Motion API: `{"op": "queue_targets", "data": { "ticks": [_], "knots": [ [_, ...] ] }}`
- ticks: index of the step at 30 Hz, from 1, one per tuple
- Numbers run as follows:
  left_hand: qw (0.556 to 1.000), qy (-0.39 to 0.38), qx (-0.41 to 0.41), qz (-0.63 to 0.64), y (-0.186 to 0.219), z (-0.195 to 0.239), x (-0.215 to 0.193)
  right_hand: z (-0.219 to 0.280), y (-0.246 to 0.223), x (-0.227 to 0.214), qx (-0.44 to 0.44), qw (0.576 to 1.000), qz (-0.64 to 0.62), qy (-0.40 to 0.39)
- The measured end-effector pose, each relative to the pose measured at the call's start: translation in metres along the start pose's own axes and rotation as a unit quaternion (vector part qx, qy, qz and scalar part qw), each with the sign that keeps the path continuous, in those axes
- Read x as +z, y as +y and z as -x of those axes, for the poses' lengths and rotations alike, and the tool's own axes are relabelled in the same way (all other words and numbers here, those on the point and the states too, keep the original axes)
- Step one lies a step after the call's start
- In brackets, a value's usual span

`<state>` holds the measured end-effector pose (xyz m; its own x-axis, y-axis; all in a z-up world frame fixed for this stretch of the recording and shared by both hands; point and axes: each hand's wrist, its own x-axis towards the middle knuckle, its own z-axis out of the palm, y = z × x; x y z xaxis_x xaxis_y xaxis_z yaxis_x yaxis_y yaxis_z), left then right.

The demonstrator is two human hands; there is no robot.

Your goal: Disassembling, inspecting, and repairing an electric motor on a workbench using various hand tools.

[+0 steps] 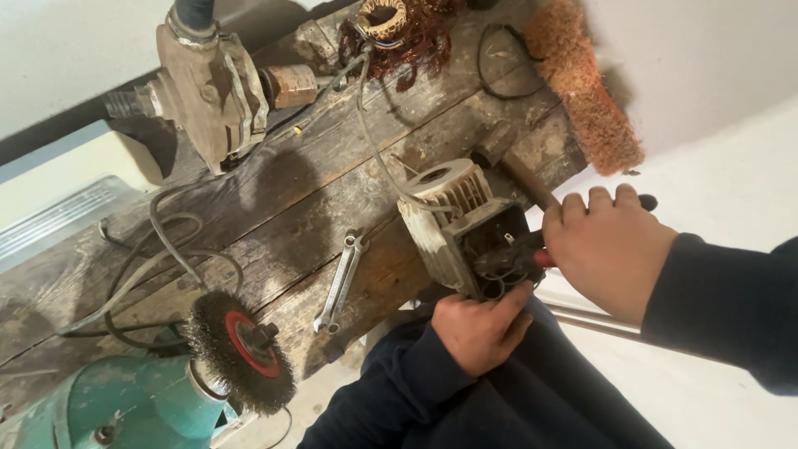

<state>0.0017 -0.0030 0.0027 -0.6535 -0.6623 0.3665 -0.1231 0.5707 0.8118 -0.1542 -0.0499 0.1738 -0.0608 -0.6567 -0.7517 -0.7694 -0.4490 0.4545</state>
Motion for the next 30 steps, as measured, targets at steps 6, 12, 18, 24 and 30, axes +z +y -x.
{"op": "queue_targets", "data": {
  "ticks": [6,12,18,24,30],
  "knots": [
    [1.0,0.002,0.003,-0.007,0.002,-0.003,-0.001,0.0,-0.029,0.01,0.097,0.957,0.221,0.161],
    [0.998,-0.051,-0.018,-0.028,0.005,-0.005,0.0,-0.001,-0.036,0.016,0.134,0.944,0.244,0.176],
    [0.999,-0.03,0.009,-0.01,0.0,0.001,0.0,0.002,-0.009,0.02,0.13,0.973,0.121,0.149],
    [0.998,-0.057,0.001,-0.016,0.0,-0.002,-0.001,0.0,-0.012,0.033,0.049,0.989,0.016,0.141],
    [0.999,-0.022,0.02,-0.015,0.0,-0.004,0.0,-0.005,-0.008,0.041,-0.033,0.983,-0.088,0.159]
  ]
}}
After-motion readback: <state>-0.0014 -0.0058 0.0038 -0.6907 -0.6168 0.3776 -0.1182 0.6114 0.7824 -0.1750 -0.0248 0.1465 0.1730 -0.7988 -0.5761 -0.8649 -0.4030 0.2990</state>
